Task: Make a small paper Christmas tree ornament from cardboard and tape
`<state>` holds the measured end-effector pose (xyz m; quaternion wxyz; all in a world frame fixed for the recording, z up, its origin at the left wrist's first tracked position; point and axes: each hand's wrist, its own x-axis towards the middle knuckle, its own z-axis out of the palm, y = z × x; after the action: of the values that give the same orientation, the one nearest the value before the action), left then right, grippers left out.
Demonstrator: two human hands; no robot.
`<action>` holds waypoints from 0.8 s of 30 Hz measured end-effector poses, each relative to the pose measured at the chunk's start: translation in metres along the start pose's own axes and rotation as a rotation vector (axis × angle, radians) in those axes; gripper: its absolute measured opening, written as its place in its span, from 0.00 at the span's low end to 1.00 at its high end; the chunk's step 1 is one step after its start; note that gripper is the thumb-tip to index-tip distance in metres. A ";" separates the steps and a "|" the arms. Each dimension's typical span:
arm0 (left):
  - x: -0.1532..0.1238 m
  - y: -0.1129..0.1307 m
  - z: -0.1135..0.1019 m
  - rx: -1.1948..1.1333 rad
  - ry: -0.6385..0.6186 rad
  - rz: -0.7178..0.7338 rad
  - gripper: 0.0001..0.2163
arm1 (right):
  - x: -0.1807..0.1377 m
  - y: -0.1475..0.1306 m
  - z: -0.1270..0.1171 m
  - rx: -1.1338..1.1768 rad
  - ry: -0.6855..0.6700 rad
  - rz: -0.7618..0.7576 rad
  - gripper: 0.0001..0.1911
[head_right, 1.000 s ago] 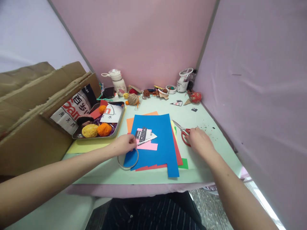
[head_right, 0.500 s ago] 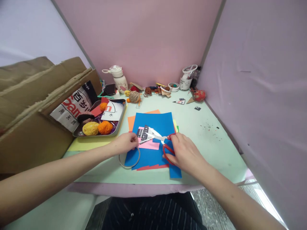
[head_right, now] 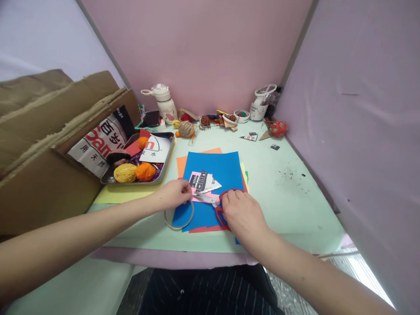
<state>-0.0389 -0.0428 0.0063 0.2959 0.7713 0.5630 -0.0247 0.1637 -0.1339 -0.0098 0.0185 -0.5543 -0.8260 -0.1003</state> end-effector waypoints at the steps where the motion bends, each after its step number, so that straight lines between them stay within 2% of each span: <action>1: 0.000 0.001 0.000 0.007 -0.001 0.000 0.03 | 0.000 -0.001 0.000 -0.003 -0.009 0.003 0.11; 15: 0.005 -0.002 0.003 -0.047 -0.016 0.033 0.02 | 0.000 -0.007 -0.001 -0.045 -0.077 0.037 0.12; 20: 0.009 -0.009 0.002 -0.202 -0.079 0.032 0.04 | 0.000 -0.005 0.000 -0.012 -0.079 0.037 0.11; 24: 0.004 -0.013 -0.007 -0.338 -0.160 0.080 0.06 | -0.003 0.007 -0.008 0.072 -0.075 0.028 0.12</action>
<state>-0.0513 -0.0338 0.0050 0.4661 0.7277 0.5027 0.0208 0.1709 -0.1353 -0.0014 0.0088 -0.5680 -0.8215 -0.0497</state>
